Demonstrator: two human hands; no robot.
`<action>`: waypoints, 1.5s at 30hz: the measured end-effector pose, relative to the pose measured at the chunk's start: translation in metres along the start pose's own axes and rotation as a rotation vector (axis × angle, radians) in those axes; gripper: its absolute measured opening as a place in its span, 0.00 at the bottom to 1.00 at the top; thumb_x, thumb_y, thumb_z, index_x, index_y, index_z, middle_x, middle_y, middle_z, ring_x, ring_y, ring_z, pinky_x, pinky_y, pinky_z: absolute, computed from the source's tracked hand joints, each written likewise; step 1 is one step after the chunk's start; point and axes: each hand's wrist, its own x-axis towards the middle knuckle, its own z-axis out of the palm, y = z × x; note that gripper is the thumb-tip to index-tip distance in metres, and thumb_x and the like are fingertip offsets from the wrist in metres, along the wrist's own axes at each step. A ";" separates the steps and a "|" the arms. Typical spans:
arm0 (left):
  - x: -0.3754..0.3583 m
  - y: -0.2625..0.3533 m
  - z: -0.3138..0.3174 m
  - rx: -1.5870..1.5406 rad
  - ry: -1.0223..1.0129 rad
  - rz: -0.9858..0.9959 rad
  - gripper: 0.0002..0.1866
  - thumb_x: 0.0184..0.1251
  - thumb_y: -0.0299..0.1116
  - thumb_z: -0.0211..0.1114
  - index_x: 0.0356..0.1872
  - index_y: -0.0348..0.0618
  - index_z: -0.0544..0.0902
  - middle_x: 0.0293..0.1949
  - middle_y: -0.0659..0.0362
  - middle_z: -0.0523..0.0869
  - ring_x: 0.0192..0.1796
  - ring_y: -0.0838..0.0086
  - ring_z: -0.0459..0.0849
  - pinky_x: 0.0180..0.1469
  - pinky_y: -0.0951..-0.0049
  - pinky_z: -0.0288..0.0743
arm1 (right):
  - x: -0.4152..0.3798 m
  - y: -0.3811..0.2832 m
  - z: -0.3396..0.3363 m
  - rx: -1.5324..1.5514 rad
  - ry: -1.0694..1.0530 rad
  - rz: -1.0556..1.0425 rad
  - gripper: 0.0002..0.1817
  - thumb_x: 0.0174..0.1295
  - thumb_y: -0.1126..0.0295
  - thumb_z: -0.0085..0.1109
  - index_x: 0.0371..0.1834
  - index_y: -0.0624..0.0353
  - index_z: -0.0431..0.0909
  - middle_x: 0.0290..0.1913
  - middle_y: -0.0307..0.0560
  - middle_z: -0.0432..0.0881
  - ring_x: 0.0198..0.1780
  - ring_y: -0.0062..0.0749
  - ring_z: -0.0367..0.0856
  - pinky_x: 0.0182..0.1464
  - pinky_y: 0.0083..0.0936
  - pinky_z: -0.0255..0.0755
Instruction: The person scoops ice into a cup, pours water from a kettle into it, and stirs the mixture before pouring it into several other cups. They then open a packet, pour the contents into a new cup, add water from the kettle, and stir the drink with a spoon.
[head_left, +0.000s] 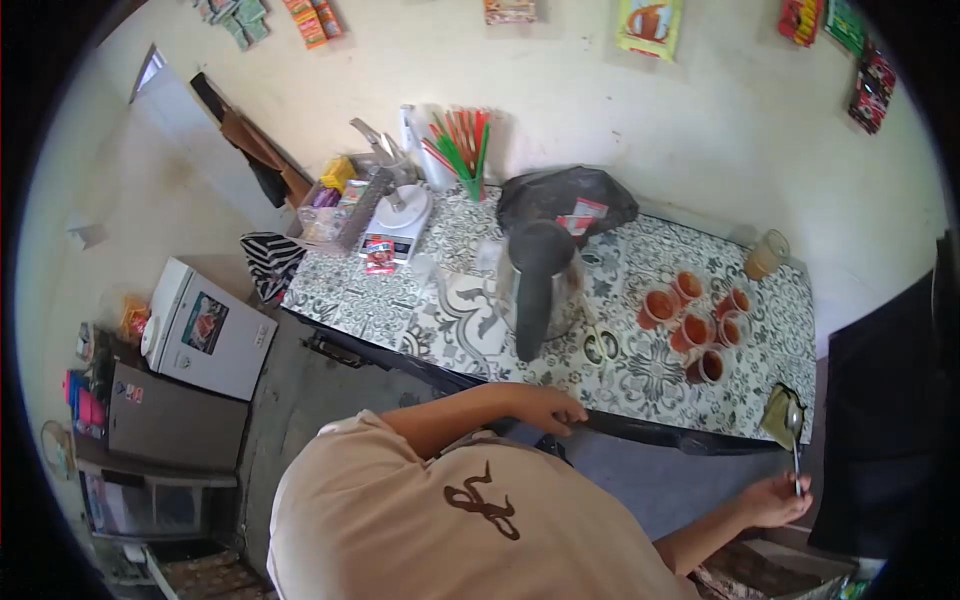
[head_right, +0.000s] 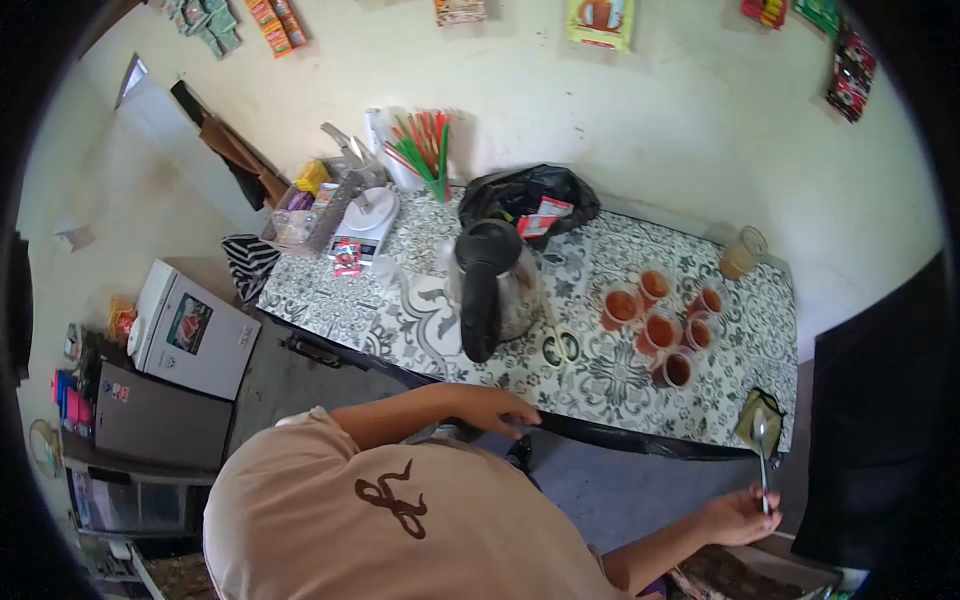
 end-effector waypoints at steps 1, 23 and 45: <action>-0.018 -0.002 -0.003 -0.013 -0.018 -0.011 0.22 0.59 0.36 0.62 0.53 0.40 0.73 0.45 0.54 0.79 0.47 0.69 0.78 0.50 0.70 0.71 | -0.009 0.012 0.023 0.071 -0.078 0.060 0.18 0.63 0.57 0.51 0.45 0.60 0.66 0.39 0.49 0.73 0.36 0.32 0.69 0.41 0.27 0.67; -0.277 -0.241 -0.164 0.127 1.698 -0.539 0.40 0.45 0.42 0.72 0.57 0.31 0.64 0.53 0.40 0.69 0.53 0.52 0.71 0.53 0.59 0.67 | -0.322 0.012 0.363 0.181 -0.827 0.652 0.08 0.70 0.66 0.39 0.40 0.59 0.62 0.38 0.51 0.71 0.40 0.30 0.72 0.48 0.30 0.69; -0.287 -0.242 -0.159 0.160 1.748 -0.204 0.29 0.46 0.31 0.67 0.52 0.36 0.68 0.46 0.46 0.73 0.50 0.52 0.70 0.53 0.58 0.61 | -0.337 0.015 0.406 0.014 -0.857 -0.001 0.14 0.67 0.61 0.45 0.46 0.61 0.63 0.40 0.56 0.75 0.43 0.38 0.75 0.48 0.31 0.68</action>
